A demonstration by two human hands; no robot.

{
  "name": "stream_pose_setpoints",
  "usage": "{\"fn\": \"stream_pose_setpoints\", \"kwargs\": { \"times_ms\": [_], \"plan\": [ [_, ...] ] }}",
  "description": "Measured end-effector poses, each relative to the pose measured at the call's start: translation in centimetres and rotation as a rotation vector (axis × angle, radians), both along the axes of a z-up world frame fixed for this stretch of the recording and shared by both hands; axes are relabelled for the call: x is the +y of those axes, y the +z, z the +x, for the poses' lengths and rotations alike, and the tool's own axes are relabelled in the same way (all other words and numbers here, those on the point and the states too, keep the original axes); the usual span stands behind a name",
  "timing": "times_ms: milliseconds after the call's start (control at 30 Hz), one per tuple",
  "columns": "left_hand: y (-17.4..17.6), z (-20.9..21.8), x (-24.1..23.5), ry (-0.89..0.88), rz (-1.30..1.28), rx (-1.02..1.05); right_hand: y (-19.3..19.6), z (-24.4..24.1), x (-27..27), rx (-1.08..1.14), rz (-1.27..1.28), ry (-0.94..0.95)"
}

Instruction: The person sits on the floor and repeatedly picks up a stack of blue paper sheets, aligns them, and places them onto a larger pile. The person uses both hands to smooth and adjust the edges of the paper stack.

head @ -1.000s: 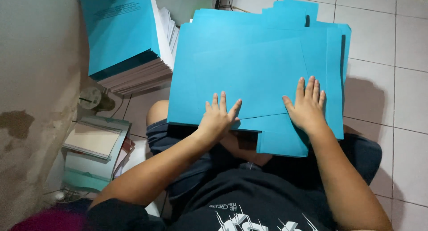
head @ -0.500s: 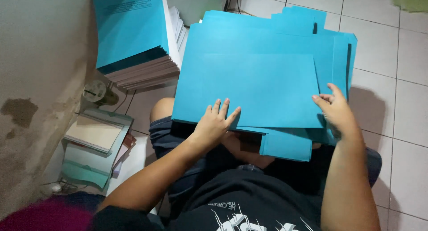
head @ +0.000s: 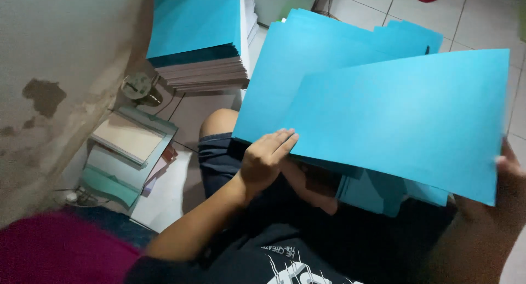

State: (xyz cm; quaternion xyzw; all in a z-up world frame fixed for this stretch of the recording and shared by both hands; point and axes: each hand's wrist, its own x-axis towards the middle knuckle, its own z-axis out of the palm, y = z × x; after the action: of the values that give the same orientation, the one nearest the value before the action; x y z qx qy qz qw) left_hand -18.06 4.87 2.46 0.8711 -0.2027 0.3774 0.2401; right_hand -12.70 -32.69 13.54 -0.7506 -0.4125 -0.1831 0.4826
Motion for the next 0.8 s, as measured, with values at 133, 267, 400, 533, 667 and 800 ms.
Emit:
{"fn": "stream_pose_setpoints", "kwargs": {
  "times_ms": [133,267,400,533,667,800],
  "plan": [
    [0.7,-1.1,0.4,-0.04,-0.335,0.08,1.2,2.8,3.8,0.072,-0.18,0.012],
    [2.2,-1.6,1.3,-0.119,-0.638,0.278,2.1,1.9,10.6,0.903,-0.032,-0.398],
    [4.8,-2.1,1.9,-0.226,-1.064,0.601,-0.1,1.6,13.4,1.035,-0.076,-0.511],
    [4.7,-1.9,4.8,-0.232,-1.205,0.704,1.0,1.1,17.3,1.06,0.075,-0.269],
    [2.2,0.0,8.2,0.066,-1.16,0.71,-0.9,1.8,21.9,0.972,0.133,-0.373],
    [3.7,3.4,13.9,0.398,-0.836,0.271,-2.0,7.2,27.6,0.417,0.093,0.037]
  ]
}}
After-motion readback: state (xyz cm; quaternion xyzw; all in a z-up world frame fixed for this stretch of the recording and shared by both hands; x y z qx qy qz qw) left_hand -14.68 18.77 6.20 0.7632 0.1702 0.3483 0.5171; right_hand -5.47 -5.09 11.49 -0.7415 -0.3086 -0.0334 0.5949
